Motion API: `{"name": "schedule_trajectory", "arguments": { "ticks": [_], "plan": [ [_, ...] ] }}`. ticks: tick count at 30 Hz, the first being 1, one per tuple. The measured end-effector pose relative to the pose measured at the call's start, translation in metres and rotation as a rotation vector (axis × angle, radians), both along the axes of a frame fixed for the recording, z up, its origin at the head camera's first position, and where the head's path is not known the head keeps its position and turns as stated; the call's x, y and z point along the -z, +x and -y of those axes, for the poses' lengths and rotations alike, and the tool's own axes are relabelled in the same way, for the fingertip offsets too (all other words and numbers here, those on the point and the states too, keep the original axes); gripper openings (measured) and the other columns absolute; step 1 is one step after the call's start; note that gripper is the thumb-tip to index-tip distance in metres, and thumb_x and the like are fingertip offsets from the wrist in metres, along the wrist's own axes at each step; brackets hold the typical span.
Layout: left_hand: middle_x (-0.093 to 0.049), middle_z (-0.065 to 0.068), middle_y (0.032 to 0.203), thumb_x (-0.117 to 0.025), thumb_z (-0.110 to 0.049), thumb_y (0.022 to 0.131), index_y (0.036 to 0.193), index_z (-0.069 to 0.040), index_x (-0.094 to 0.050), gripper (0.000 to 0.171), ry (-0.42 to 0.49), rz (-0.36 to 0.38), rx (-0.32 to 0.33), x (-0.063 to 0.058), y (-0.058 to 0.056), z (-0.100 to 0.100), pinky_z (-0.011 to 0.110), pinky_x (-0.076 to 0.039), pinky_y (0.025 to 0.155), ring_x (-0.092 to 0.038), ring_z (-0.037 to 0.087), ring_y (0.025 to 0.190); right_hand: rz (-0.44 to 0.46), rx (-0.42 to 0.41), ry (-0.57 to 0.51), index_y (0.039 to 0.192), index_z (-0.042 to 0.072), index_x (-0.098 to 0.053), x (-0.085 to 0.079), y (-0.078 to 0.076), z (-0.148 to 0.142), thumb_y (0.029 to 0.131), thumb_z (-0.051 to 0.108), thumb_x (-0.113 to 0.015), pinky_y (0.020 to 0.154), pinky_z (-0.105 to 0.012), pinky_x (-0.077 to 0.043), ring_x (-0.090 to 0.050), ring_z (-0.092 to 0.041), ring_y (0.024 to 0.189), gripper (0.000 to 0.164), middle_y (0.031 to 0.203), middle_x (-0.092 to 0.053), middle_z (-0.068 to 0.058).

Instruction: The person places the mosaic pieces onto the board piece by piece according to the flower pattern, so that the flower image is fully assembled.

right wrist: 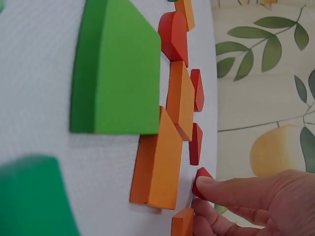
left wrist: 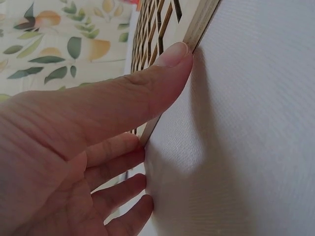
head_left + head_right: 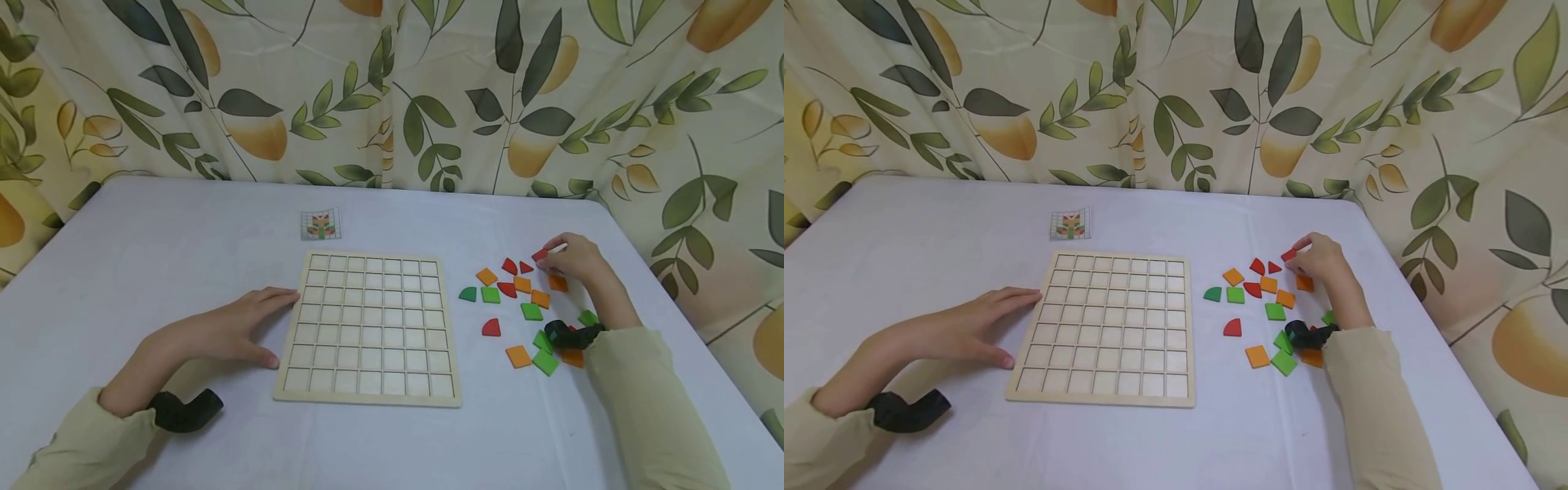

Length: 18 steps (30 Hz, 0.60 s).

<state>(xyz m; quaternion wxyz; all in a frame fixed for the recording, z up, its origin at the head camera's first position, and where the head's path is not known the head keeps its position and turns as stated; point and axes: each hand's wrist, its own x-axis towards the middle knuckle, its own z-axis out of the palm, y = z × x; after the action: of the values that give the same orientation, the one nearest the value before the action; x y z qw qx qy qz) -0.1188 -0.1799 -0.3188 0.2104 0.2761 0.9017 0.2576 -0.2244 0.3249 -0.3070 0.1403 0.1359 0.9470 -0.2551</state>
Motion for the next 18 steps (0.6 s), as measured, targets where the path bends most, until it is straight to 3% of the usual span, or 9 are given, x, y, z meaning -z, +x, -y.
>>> {"name": "schedule_trajectory", "arguments": {
  "ticks": [8, 18],
  "plan": [
    [-0.023, 0.018, 0.15, -0.075, -0.044, 0.073, 0.146, -0.004, -0.024, 0.098, -0.003, 0.005, -0.002, 0.0, 0.0, 0.0, 0.061, -0.024, 0.106, -0.02, 0.042, 0.137, -0.025, -0.013, -0.023, 0.127, -0.004, -0.039, -0.001, 0.002, 0.003, 0.088, 0.016, -0.059, 0.08, -0.033, -0.052, -0.048, -0.031, 0.091, 0.048, 0.112, -0.045, -0.028],
    [-0.023, 0.017, 0.15, -0.074, -0.047, 0.073, 0.146, -0.005, -0.025, 0.098, -0.012, 0.011, -0.007, -0.001, 0.0, -0.001, 0.061, -0.025, 0.105, -0.02, 0.042, 0.137, -0.12, -0.102, -0.045, 0.13, -0.003, -0.038, -0.016, 0.011, 0.02, 0.091, 0.016, -0.056, 0.087, -0.046, -0.049, -0.045, -0.036, 0.097, 0.047, 0.113, -0.045, -0.028]
  ]
}}
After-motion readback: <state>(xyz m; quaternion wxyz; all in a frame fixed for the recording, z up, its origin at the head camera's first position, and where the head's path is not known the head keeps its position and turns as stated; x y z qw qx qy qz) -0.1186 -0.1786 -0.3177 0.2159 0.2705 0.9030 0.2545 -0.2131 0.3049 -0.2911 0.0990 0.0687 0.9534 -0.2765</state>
